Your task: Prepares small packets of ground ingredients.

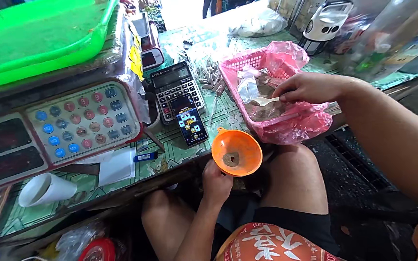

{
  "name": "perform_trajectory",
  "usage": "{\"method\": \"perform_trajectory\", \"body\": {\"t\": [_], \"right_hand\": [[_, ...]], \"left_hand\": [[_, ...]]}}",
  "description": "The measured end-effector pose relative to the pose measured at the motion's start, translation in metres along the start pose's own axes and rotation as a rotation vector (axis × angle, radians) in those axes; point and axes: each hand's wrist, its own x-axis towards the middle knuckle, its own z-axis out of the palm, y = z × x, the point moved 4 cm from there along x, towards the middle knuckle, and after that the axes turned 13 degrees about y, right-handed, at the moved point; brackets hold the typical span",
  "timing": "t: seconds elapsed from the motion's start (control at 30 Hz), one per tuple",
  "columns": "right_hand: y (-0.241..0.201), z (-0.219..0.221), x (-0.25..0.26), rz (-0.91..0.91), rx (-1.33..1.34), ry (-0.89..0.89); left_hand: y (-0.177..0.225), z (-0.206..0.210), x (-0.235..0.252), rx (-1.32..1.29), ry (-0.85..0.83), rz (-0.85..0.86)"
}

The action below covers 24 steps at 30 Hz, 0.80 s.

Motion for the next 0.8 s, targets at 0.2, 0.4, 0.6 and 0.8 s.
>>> {"method": "perform_trajectory", "body": {"t": [0.2, 0.4, 0.6, 0.8], "right_hand": [[-0.039, -0.007, -0.022, -0.054, -0.036, 0.021], [-0.088, 0.022, -0.050, -0.300, -0.155, 0.078], [-0.101, 0.041, -0.062, -0.416, -0.265, 0.180], [-0.050, 0.008, -0.045, -0.138, -0.394, 0.295]], "left_hand": [[0.008, 0.007, 0.011, 0.059, -0.004, 0.057], [0.014, 0.006, 0.014, 0.114, 0.012, 0.108], [0.013, 0.002, 0.012, 0.124, 0.067, 0.088], [0.006, -0.002, 0.000, 0.015, 0.063, -0.012]]}}
